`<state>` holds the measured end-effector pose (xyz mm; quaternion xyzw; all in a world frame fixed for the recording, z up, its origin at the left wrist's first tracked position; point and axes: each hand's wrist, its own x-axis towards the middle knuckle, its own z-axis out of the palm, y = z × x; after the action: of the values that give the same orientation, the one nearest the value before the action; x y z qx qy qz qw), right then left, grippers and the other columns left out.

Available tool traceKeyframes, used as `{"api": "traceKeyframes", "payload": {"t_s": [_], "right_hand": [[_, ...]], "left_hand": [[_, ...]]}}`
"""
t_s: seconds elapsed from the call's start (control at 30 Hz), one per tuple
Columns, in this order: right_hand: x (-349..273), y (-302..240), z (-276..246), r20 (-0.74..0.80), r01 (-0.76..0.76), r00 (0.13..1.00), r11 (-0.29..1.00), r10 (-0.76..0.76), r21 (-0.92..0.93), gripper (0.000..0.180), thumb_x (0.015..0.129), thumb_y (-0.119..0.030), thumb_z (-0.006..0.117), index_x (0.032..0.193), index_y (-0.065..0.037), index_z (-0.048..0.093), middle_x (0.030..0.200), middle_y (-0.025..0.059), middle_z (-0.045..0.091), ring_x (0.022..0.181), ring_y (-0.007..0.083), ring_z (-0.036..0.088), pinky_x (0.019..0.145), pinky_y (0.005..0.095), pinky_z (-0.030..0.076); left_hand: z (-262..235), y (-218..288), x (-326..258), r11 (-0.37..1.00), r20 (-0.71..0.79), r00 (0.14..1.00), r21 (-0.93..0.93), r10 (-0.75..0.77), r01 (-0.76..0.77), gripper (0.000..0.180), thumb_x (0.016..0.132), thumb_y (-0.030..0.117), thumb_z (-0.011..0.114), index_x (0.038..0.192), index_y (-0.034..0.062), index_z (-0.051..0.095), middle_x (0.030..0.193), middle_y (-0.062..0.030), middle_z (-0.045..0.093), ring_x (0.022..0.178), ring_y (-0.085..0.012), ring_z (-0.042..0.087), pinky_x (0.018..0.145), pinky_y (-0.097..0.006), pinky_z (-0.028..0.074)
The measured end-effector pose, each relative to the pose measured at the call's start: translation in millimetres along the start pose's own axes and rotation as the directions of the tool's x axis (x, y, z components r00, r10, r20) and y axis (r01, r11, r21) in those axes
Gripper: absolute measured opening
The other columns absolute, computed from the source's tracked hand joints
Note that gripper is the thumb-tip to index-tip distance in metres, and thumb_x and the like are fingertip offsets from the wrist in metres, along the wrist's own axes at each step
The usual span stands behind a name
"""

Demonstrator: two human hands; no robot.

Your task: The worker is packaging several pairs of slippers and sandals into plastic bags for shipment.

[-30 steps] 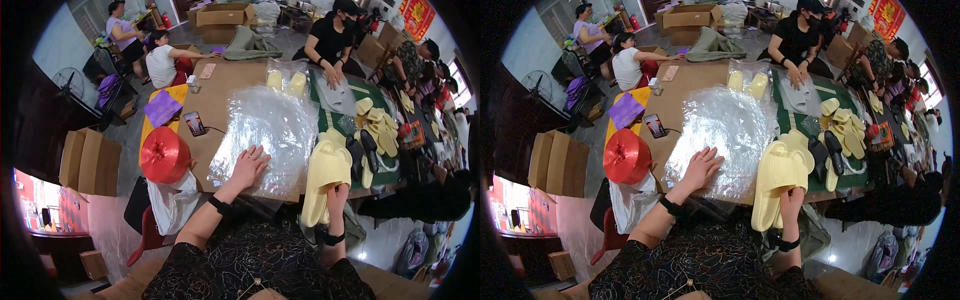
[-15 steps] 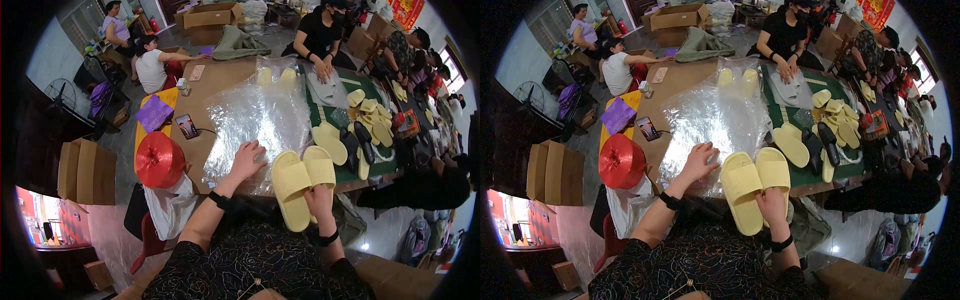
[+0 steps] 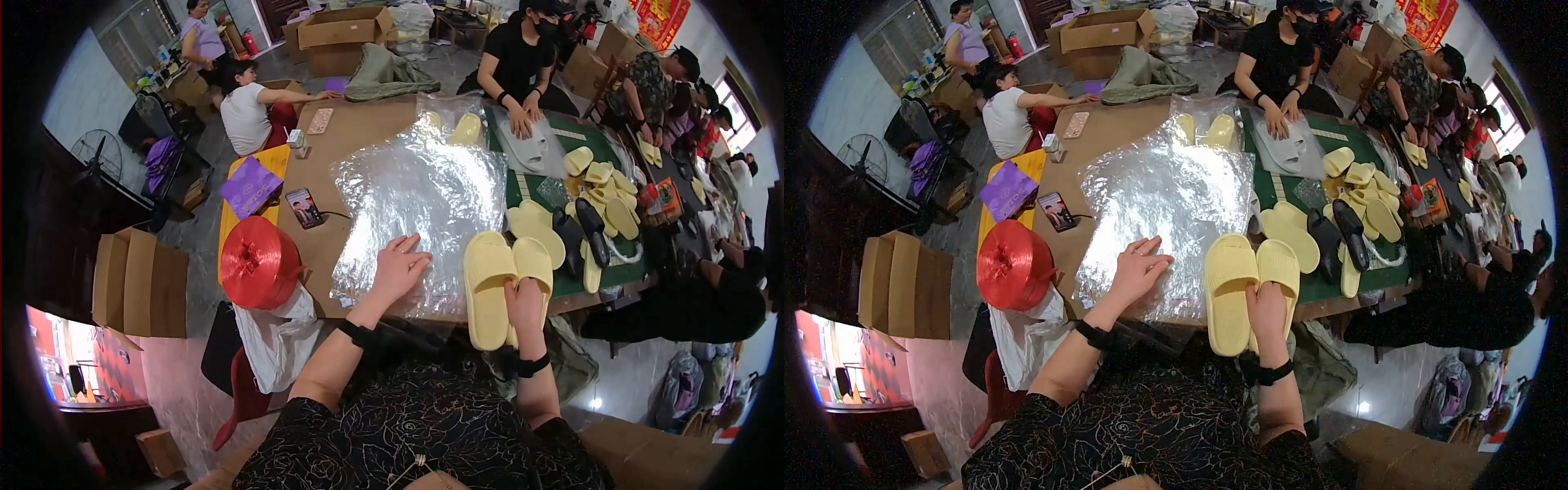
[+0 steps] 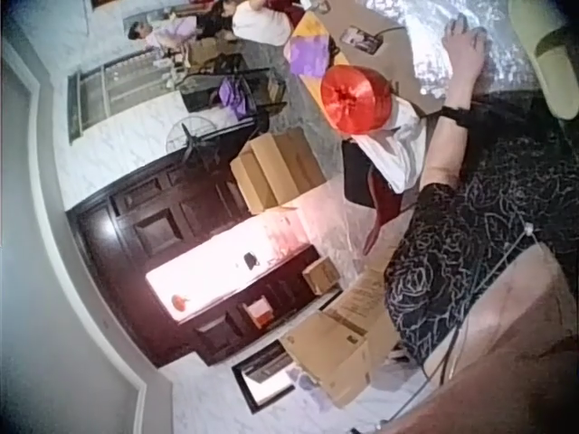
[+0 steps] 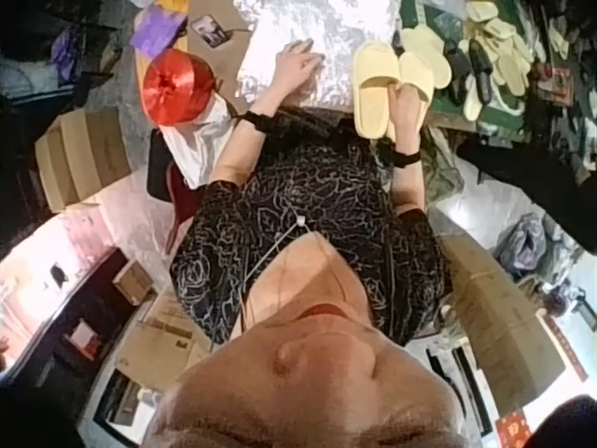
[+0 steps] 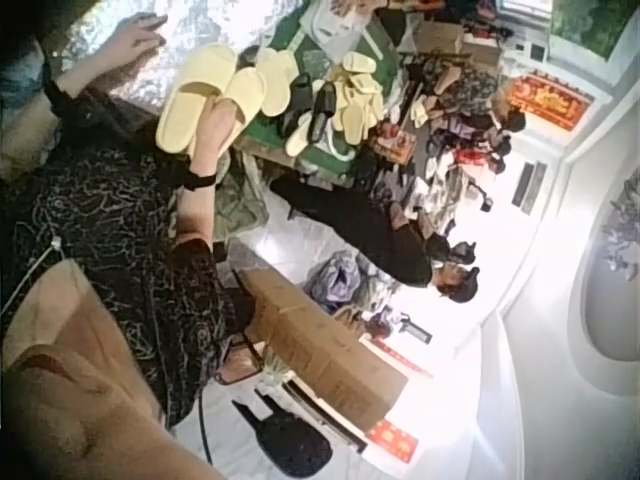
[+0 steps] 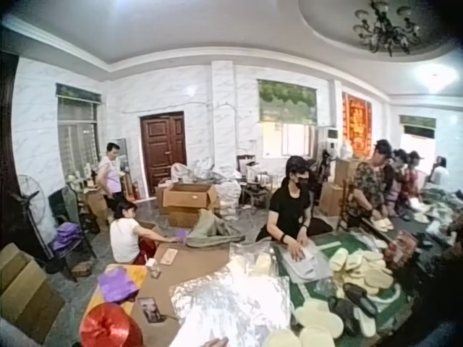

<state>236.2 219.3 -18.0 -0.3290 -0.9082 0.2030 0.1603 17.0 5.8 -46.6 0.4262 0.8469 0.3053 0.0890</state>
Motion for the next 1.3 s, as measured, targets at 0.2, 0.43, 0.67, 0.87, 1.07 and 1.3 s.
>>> {"api": "traceKeyframes", "payload": {"t_s": [0.2, 0.43, 0.67, 0.87, 1.07, 1.3], "right_hand": [[-11.0, 8.9, -9.2, 0.000, -0.013, 1.000, 0.999, 0.013, -0.039, 0.036, 0.089, -0.028, 0.062, 0.075, 0.005, 0.053, 0.077, 0.0265, 0.056, 0.071, 0.0448, 0.058, 0.061, 0.0514, 0.045], [-23.5, 8.9, -23.9, -0.034, -0.024, 0.999, 0.998, 0.026, 0.060, 0.036, 0.088, -0.026, 0.063, 0.075, 0.006, 0.053, 0.076, 0.0257, 0.055, 0.069, 0.0428, 0.056, 0.061, 0.0492, 0.043], [-31.5, -0.3, -39.4, -0.037, -0.006, 0.999, 0.993, 0.011, 0.114, 0.034, 0.086, -0.023, 0.065, 0.071, 0.005, 0.050, 0.071, 0.0240, 0.052, 0.066, 0.0410, 0.054, 0.059, 0.0477, 0.042], [-30.1, 0.9, -30.9, -0.067, -0.007, 0.998, 0.992, 0.016, 0.129, 0.035, 0.086, -0.023, 0.065, 0.071, 0.004, 0.049, 0.071, 0.0236, 0.051, 0.065, 0.0410, 0.054, 0.058, 0.0476, 0.041], [-23.7, -1.7, -24.2, -0.049, -0.043, 0.998, 0.994, 0.048, 0.099, 0.034, 0.085, -0.023, 0.066, 0.071, 0.003, 0.049, 0.073, 0.0236, 0.052, 0.069, 0.0407, 0.054, 0.060, 0.0481, 0.041], [-30.9, -26.3, -20.5, 0.195, 0.262, 0.939, 0.957, -0.282, 0.125, 0.025, 0.081, -0.020, 0.066, 0.077, 0.002, 0.057, 0.079, 0.0218, 0.058, 0.078, 0.0393, 0.057, 0.068, 0.0484, 0.046]], "left_hand": [[-12.1, 25.8, -6.9, 0.977, 0.078, 0.996, 0.205, 0.050, -0.065, 0.072, 0.069, 0.058, 0.073, 0.132, 0.0284, 0.056, 0.151, -0.0127, 0.034, 0.136, -0.0359, 0.032, 0.105, -0.052, 0.028], [-8.4, 22.2, -11.1, 0.948, 0.086, 0.990, 0.288, 0.112, -0.132, 0.060, 0.081, 0.051, 0.066, 0.135, 0.0311, 0.052, 0.151, -0.0152, 0.033, 0.137, -0.0370, 0.032, 0.104, -0.052, 0.028], [-0.2, 12.2, -2.7, 0.985, -0.066, 0.995, 0.162, 0.075, -0.064, 0.027, 0.091, 0.033, 0.057, 0.115, 0.0270, 0.068, 0.140, -0.0091, 0.050, 0.129, -0.0313, 0.043, 0.101, -0.045, 0.035], [-18.0, 8.5, 9.5, 0.984, 0.000, 1.000, -0.176, -0.027, 0.026, 0.025, 0.087, 0.030, 0.061, 0.105, 0.0160, 0.073, 0.130, -0.0090, 0.059, 0.125, -0.0310, 0.045, 0.103, -0.040, 0.040], [-20.8, -1.7, 1.5, 0.987, -0.035, 0.990, -0.082, 0.135, -0.138, 0.031, 0.085, 0.022, 0.063, 0.114, 0.0133, 0.068, 0.128, -0.0090, 0.061, 0.124, -0.0312, 0.047, 0.103, -0.039, 0.041], [-17.9, 13.4, 6.6, 0.989, -0.164, 0.984, -0.113, 0.074, -0.093, 0.029, 0.091, 0.017, 0.056, 0.118, 0.0140, 0.065, 0.122, -0.0107, 0.063, 0.112, -0.0330, 0.057, 0.098, -0.040, 0.046]]}}
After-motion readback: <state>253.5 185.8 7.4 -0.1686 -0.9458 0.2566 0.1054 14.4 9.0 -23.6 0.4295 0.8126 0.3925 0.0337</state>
